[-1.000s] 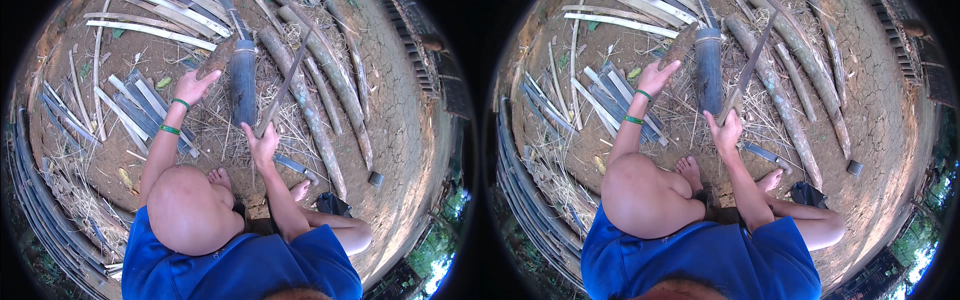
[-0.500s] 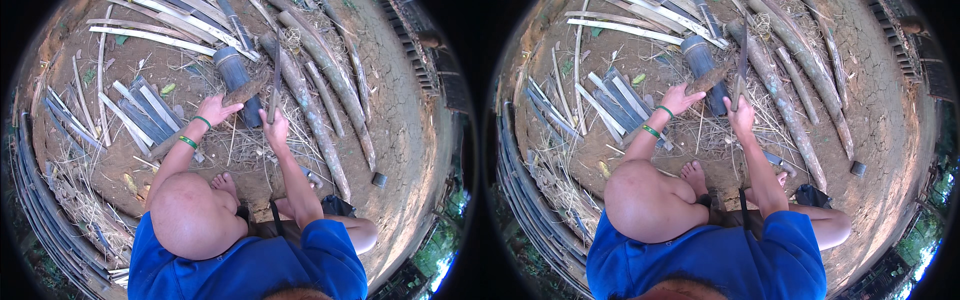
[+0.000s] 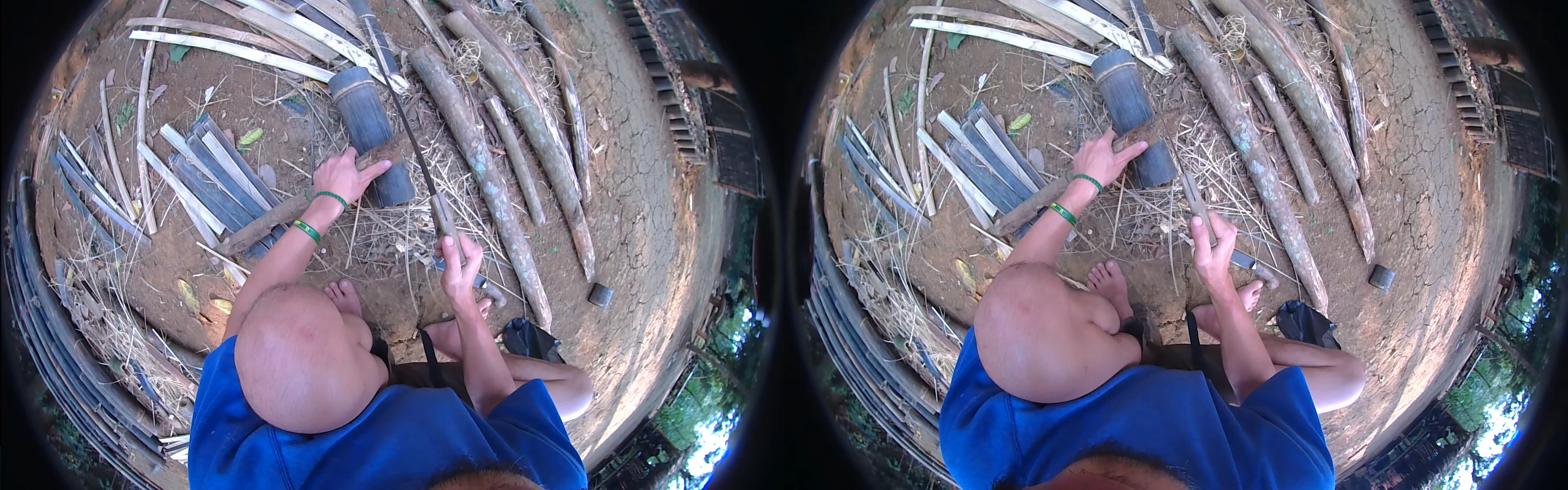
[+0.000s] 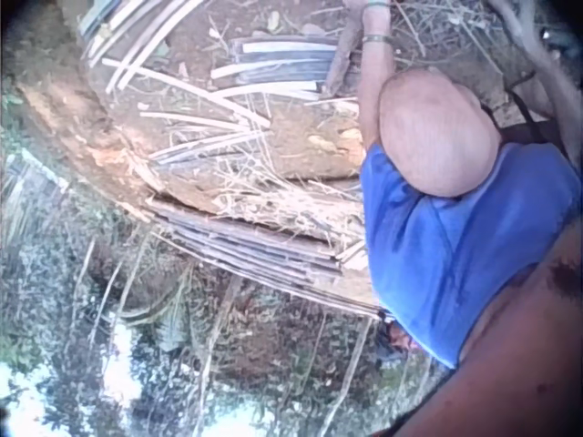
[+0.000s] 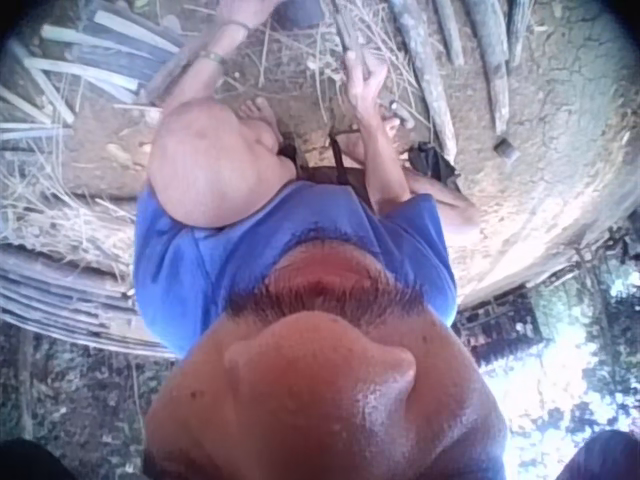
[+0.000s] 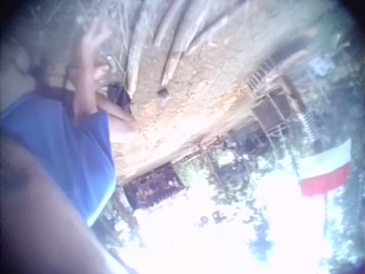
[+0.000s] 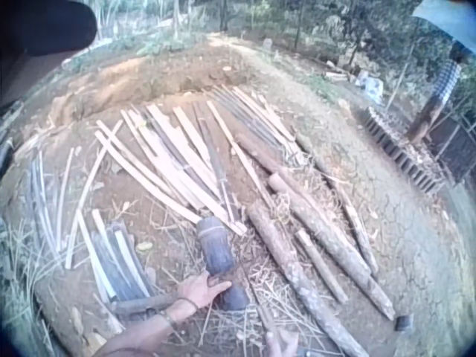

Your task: The person sits on the ground and uses a hand saw to cut a piece of wood that is resting on a larger log. They saw through the wood, then pick up the cut piece and place it aside before repeating the process with another piece of wood.

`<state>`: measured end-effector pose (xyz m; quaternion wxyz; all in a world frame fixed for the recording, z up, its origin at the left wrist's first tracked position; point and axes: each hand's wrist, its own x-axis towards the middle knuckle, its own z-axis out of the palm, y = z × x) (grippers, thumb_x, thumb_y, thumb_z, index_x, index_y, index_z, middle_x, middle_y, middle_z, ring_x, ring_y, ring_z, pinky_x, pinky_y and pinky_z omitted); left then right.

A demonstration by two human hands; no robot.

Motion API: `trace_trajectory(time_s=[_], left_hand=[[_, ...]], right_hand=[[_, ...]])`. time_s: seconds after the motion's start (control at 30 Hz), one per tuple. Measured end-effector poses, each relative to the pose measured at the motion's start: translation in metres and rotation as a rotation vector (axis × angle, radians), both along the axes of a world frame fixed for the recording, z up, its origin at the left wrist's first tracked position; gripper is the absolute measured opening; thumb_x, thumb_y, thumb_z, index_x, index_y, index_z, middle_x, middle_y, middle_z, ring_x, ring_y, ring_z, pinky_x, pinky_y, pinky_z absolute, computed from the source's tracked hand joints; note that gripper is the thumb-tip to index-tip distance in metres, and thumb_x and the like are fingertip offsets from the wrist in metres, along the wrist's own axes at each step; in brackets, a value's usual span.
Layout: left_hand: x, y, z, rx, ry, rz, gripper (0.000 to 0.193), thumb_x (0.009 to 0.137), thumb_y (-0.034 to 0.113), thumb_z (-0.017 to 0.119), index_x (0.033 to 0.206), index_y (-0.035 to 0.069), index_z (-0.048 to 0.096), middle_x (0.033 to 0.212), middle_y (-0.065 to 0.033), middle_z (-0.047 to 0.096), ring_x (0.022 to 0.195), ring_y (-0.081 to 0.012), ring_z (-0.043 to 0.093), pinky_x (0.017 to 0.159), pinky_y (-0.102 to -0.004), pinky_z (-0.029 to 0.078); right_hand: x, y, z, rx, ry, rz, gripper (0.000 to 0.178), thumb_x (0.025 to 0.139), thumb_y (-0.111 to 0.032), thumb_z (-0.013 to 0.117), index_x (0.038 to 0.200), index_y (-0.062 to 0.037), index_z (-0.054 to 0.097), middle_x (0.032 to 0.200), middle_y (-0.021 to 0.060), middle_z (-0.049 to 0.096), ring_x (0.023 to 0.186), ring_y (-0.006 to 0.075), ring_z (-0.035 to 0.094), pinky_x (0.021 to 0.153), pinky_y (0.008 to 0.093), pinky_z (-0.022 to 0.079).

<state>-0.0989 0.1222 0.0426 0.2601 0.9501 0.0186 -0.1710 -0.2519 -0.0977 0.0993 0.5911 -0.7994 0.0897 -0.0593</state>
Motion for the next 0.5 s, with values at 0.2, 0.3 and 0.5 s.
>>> trace_trajectory(time_s=[0.2,0.3,0.5], left_hand=[[0.0,-0.001,0.003,0.044,0.116,-0.006,0.087,0.079,0.081,0.06,0.109,0.0,0.067,0.098,-0.0298,0.072,0.099,-0.0438,0.07,0.089,-0.051,0.055],[0.012,0.004,0.004,-0.019,0.082,-0.042,0.087,0.077,0.08,0.063,0.11,0.0,0.067,0.097,-0.0296,0.072,0.1,-0.0441,0.07,0.09,-0.052,0.055],[0.003,0.003,-0.002,-0.009,0.009,-0.074,0.085,0.077,0.079,0.065,0.11,0.0,0.067,0.086,-0.0279,0.071,0.087,-0.0451,0.071,0.081,-0.0526,0.056]], right_hand=[[-0.001,-0.012,0.001,0.066,0.151,0.058,0.037,0.097,-0.023,0.06,0.07,0.0008,0.058,0.056,0.0039,0.051,0.051,0.0123,0.049,0.051,0.0316,0.036],[0.0,-0.021,-0.02,0.013,0.111,0.08,0.038,0.097,-0.025,0.061,0.069,0.0011,0.056,0.054,0.0029,0.049,0.049,0.0113,0.044,0.049,0.032,0.033],[0.003,-0.033,-0.031,0.04,0.167,0.165,0.04,0.096,-0.027,0.063,0.068,0.0005,0.055,0.055,0.0022,0.048,0.051,0.0106,0.043,0.049,0.0323,0.031]])
